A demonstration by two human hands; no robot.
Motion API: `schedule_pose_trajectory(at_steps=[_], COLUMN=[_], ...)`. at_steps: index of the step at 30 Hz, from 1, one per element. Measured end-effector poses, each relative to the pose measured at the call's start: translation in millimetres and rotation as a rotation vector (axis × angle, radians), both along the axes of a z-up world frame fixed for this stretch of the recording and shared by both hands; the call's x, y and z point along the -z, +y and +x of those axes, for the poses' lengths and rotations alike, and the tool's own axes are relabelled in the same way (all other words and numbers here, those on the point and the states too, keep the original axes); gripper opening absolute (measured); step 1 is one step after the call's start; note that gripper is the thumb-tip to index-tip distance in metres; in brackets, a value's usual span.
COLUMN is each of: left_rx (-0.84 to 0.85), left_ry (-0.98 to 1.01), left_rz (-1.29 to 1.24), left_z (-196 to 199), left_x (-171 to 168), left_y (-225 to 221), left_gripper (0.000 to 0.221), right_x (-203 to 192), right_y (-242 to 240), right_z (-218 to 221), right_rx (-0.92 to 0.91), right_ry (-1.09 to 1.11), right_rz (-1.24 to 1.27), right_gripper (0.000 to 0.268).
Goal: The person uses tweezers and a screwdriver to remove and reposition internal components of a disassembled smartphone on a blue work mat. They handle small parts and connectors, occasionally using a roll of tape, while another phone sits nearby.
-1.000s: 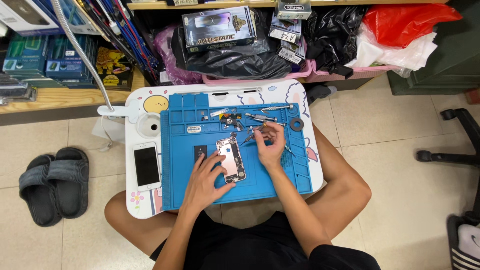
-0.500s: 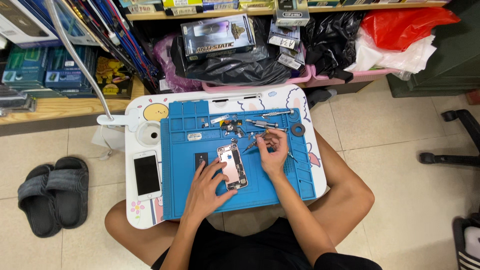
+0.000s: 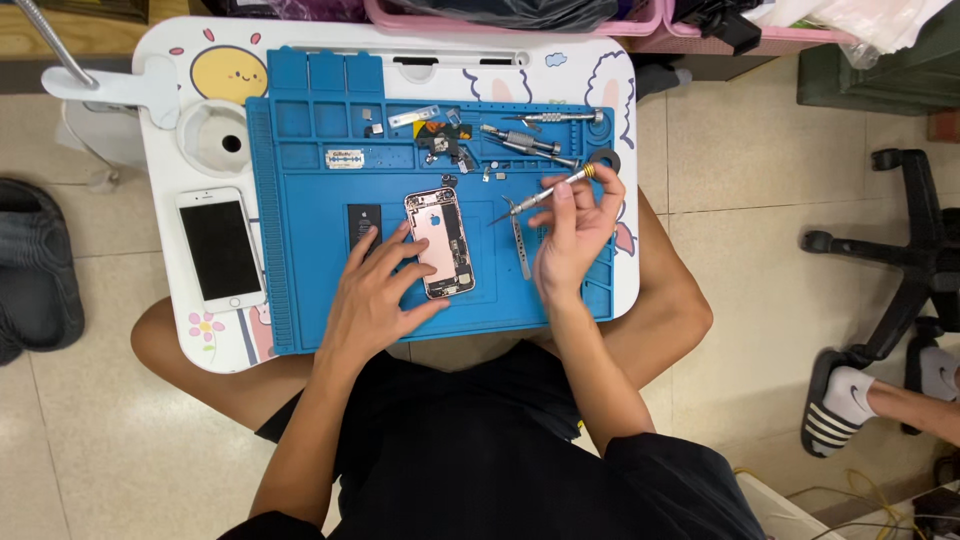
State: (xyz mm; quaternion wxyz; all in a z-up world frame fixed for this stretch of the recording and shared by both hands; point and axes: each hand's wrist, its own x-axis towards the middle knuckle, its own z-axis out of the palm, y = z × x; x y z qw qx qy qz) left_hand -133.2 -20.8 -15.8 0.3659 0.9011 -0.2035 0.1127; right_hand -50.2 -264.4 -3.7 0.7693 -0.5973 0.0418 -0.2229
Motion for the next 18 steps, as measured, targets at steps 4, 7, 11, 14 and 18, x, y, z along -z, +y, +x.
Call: schedule_pose_trajectory(at_steps=[4, 7, 11, 14, 18], left_rx=[0.025, 0.064, 0.078, 0.084, 0.107], left_ry=[0.013, 0.003, -0.013, -0.013, -0.001], left_rz=[-0.015, -0.009, -0.033, -0.053, -0.036], left_z=[-0.8, -1.7, -3.6, -1.5, -0.5], left_x=[6.5, 6.4, 10.9, 9.1, 4.4], left_y=[3.1, 5.3, 4.4, 5.9, 7.1], left_gripper=[0.038, 0.038, 0.037, 0.037, 0.037], right_x=[14.8, 50.4, 54.8, 36.3, 15.2], right_y=[37.0, 34.9, 18.9, 20.4, 32.5], right_z=[-37.4, -40.2, -18.5, 1.1, 22.7], right_rx=[-0.069, -0.043, -0.036, -0.080, -0.156], right_ry=[0.161, 0.188, 0.105, 0.014, -0.245], right_rz=[0.262, 0.214, -0.059, -0.196, -0.361], right_gripper=[0.039, 0.039, 0.040, 0.039, 0.040])
